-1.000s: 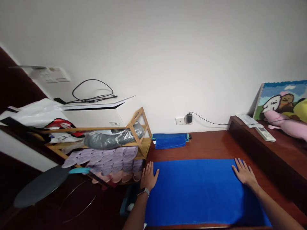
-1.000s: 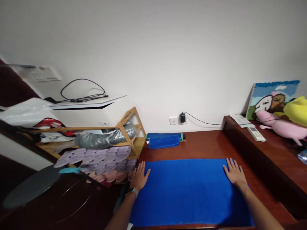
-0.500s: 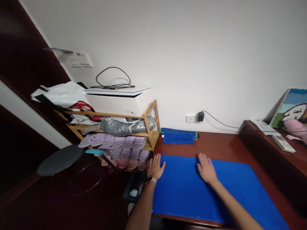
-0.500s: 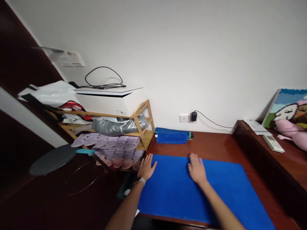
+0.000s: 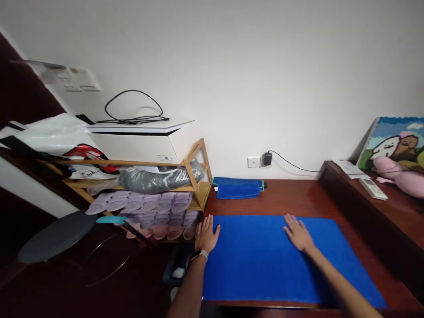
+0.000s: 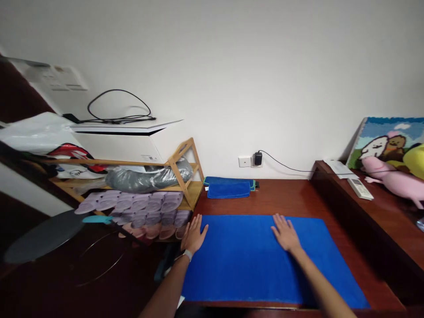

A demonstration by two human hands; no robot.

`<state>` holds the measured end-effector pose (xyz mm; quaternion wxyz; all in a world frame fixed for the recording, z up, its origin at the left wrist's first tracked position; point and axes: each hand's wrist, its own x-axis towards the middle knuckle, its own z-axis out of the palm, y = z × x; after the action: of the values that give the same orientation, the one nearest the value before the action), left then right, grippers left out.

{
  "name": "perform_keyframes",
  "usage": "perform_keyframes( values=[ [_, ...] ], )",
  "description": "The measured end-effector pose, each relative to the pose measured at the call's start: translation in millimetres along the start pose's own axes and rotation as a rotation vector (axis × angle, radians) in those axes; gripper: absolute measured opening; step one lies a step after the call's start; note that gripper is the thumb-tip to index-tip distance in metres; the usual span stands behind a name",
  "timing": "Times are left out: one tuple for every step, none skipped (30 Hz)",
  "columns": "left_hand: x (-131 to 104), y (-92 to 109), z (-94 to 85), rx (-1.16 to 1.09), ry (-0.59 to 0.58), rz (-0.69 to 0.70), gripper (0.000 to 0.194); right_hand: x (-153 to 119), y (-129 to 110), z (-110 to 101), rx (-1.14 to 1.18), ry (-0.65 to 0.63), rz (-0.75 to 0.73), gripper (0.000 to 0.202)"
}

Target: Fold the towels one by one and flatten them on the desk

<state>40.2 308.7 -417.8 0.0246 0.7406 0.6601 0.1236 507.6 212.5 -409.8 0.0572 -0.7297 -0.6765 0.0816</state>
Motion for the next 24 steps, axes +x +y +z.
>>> perform_keyframes(
  values=[
    [0, 0, 0.4, 0.000, 0.002, 0.001, 0.070, -6, 41, -3, -0.040, -0.006, 0.107, 0.072],
    [1, 0, 0.9, 0.001, 0.004, 0.002, 0.070, -12, 79, -6, -0.072, -0.017, 0.216, 0.073],
    [1, 0, 1.6, 0.002, 0.007, 0.003, 0.070, -18, 111, -7, -0.089, -0.015, 0.288, 0.074],
    [1, -1, 2.3, 0.003, 0.011, 0.004, 0.070, -23, 137, -7, -0.095, -0.009, 0.330, 0.075],
    [1, -1, 2.9, 0.005, 0.014, 0.004, 0.070, -26, 156, -5, -0.095, 0.004, 0.352, 0.076],
    [1, -2, 3.5, 0.006, 0.015, 0.006, 0.071, -29, 168, -3, -0.092, 0.022, 0.357, 0.077],
    [1, -3, 3.8, 0.007, 0.014, 0.009, 0.071, -30, 175, 1, -0.091, 0.043, 0.354, 0.078],
    [2, -3, 3.9, 0.008, 0.009, 0.013, 0.071, -31, 178, 4, -0.092, 0.062, 0.349, 0.078],
    [2, -4, 3.8, 0.010, 0.001, 0.017, 0.071, -31, 178, 7, -0.097, 0.076, 0.344, 0.078],
    [3, -5, 3.3, 0.010, -0.010, 0.020, 0.071, -31, 177, 9, -0.102, 0.082, 0.345, 0.079],
    [4, -6, 2.3, 0.008, -0.028, 0.022, 0.071, -30, 175, 11, -0.105, 0.081, 0.347, 0.079],
    [6, -7, 0.9, 0.002, -0.056, 0.020, 0.072, -29, 174, 11, -0.108, 0.072, 0.348, 0.079],
    [9, -7, -1.1, -0.009, -0.093, 0.015, 0.073, -29, 174, 9, -0.108, 0.058, 0.347, 0.079],
    [12, -8, -3.7, -0.022, -0.131, 0.010, 0.074, -28, 175, 5, -0.108, 0.041, 0.339, 0.079],
    [15, -9, -6.8, -0.036, -0.164, 0.006, 0.074, -27, 175, 0, -0.107, 0.019, 0.324, 0.079],
    [18, -9, -10.5, -0.047, -0.187, 0.004, 0.074, -25, 174, -6, -0.107, -0.010, 0.312, 0.079],
    [19, -10, -14.5, -0.056, -0.197, 0.004, 0.072, -23, 172, -14, -0.105, -0.043, 0.307, 0.079],
    [18, -10, -18.5, -0.061, -0.191, 0.007, 0.071, -21, 168, -23, -0.099, -0.066, 0.313, 0.079],
    [15, -10, -22.4, -0.065, -0.176, 0.011, 0.069, -19, 160, -31, -0.093, -0.069, 0.324, 0.080],
    [8, -10, -25.7, -0.068, -0.161, 0.014, 0.068, -18, 150, -38, -0.086, -0.042, 0.331, 0.080],
    [-1, -9, -28.2, -0.072, -0.136, 0.020, 0.066, -17, 135, -43, -0.080, 0.015, 0.323, 0.079],
    [-12, -8, -29.6, -0.078, -0.100, 0.035, 0.064, -18, 118, -45, -0.072, 0.091, 0.289, 0.079],
    [-26, -7, -29.8, -0.087, -0.058, 0.064, 0.063, -21, 97, -45, -0.061, 0.169, 0.231, 0.078],
    [-41, -5, -29.0, -0.095, -0.015, 0.106, 0.061, -26, 72, -42, -0.044, 0.231, 0.161, 0.076]
  ],
)
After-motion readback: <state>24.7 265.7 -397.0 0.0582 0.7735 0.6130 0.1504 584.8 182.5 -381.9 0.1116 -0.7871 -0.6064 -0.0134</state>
